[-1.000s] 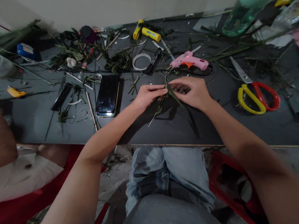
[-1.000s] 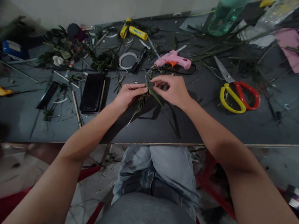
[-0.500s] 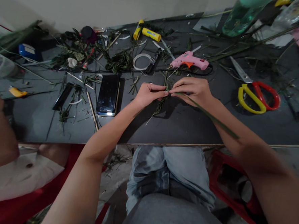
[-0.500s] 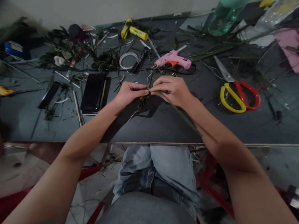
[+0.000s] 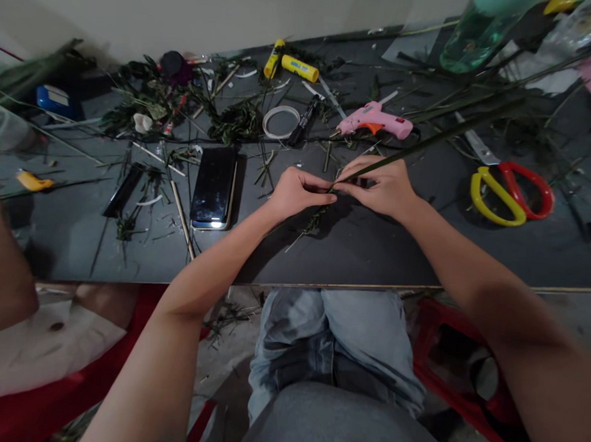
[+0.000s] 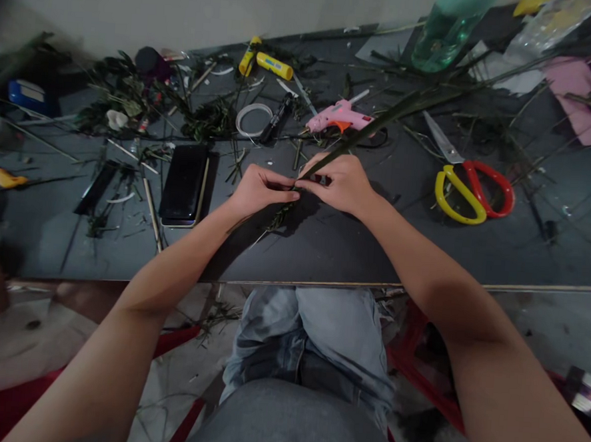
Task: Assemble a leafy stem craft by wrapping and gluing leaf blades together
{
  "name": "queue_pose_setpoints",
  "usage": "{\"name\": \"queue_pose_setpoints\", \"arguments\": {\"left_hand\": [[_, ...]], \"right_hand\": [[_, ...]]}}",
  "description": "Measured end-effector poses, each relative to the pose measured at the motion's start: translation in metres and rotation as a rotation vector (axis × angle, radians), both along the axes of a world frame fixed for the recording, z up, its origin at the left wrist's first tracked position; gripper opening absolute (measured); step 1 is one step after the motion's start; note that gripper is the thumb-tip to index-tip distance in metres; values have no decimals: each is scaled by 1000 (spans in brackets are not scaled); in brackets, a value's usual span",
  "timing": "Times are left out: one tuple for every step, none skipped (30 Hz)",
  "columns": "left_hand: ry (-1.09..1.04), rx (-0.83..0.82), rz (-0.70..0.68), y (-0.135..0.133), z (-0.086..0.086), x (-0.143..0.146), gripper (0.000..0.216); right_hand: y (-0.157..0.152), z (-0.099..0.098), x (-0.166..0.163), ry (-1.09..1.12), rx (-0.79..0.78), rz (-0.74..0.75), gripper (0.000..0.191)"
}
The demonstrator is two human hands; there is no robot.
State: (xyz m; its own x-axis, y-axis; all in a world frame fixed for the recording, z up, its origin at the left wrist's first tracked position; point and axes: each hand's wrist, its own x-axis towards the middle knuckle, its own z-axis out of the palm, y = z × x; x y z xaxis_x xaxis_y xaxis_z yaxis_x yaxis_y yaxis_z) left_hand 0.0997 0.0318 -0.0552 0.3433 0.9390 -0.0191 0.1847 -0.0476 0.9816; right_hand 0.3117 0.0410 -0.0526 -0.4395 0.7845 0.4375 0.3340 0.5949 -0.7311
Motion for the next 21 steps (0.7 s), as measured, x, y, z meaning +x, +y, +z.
{"name": "queue_pose_setpoints", "arguments": {"left_hand": [[0,-2,4,0,0,0,27],[-1,-6,8,0,1,1,27],[-3,-14,11,-1,1,1,27],[-4,-23,12,-1,2,2,27],[-1,-33,11,-1,2,2,26],[6,-44,9,-1,3,2,26],[15,-51,10,-2,3,3,26],[24,-55,13,-2,3,3,25],[33,-53,19,-2,3,3,25],[40,-47,24,-2,4,2,25],[46,-39,29,-2,4,2,24],[49,-32,34,-2,4,2,24],[49,-28,36,-2,4,2,23],[45,-25,37,-2,4,2,23],[37,-23,38,-2,4,2,22],[27,-19,37,-2,4,2,21],[20,-12,36,-2,4,3,20],[18,-1,38,-1,3,3,19],[22,15,48,-1,2,4,18],[33,36,70,-2,1,4,17],[50,63,101,-2,-1,4,17]], "right_hand": [[0,0,0,-5,11,-5,23],[0,0,0,-5,25,-5,23],[0,0,1,-4,40,1,23],[0,1,2,-7,55,14,24],[0,2,3,-18,67,30,24],[1,3,4,-37,78,43,25],[1,3,5,-58,87,53,26],[2,4,5,-77,92,58,26],[2,4,6,-91,94,60,26],[2,5,6,-97,95,58,27],[2,5,5,-97,94,54,27],[2,5,4,-93,89,48,27],[1,4,4,-89,79,37,27],[1,4,3,-85,67,19,27],[1,4,3,-80,52,-2,28],[0,4,2,-73,34,-28,29],[0,3,2,-64,15,-60,30],[0,2,1,-51,-4,-98,31],[0,1,0,-34,-21,-141,33],[-1,0,-2,-18,-41,-186,34],[-1,-1,-4,-7,-66,-228,35]]}}
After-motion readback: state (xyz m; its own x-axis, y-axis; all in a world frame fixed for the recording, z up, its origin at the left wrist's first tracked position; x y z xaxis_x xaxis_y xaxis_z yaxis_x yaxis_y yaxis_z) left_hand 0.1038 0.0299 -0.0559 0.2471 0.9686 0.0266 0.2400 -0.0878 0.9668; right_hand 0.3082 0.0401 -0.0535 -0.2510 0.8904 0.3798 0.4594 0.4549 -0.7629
